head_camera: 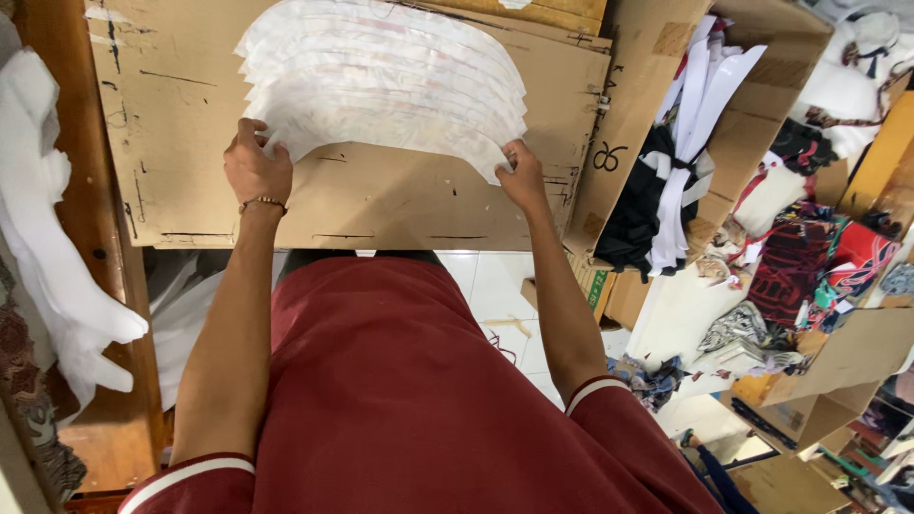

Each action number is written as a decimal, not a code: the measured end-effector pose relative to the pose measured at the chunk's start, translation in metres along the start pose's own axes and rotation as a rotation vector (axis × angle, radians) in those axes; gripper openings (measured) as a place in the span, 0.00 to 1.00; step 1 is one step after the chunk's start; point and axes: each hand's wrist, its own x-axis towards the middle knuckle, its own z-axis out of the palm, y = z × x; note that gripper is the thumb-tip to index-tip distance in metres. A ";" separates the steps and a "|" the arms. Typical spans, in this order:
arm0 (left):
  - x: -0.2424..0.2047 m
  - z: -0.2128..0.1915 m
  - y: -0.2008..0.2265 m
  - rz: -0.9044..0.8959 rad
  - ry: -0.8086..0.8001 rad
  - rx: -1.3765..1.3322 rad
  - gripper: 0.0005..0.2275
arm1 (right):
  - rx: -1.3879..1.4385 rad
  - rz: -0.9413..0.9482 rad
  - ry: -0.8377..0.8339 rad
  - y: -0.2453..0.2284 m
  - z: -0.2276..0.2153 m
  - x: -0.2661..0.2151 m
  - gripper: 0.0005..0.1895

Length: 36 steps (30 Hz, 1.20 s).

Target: The person repeatedly picks up white fabric pieces from a sewing machine area and stacks them on a cardboard surface. The person aligns each piece by hand and places it on top of the growing stack.

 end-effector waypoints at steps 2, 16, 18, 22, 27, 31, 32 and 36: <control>-0.001 -0.001 -0.003 0.030 0.022 0.013 0.14 | 0.021 -0.001 -0.009 0.003 -0.003 -0.004 0.15; -0.002 -0.002 -0.010 -0.005 0.056 0.032 0.13 | 0.089 -0.012 -0.011 0.024 -0.002 -0.017 0.13; -0.001 -0.002 -0.010 0.003 0.061 0.038 0.13 | 0.083 -0.041 0.007 0.024 -0.002 -0.016 0.12; -0.001 0.002 -0.010 -0.107 0.052 0.029 0.12 | 0.071 0.013 0.005 0.023 -0.003 -0.018 0.12; -0.006 0.009 -0.022 -0.051 0.108 0.051 0.12 | 0.028 0.071 -0.018 0.032 -0.003 -0.018 0.12; -0.004 0.022 -0.033 -0.085 0.144 0.094 0.13 | 0.097 -0.031 0.036 0.052 0.003 -0.016 0.14; -0.006 0.022 -0.037 -0.082 0.176 0.110 0.14 | 0.101 -0.072 0.046 0.057 0.005 -0.016 0.14; -0.009 0.023 -0.033 -0.207 0.160 0.137 0.14 | 0.033 -0.108 0.020 0.070 0.000 -0.018 0.10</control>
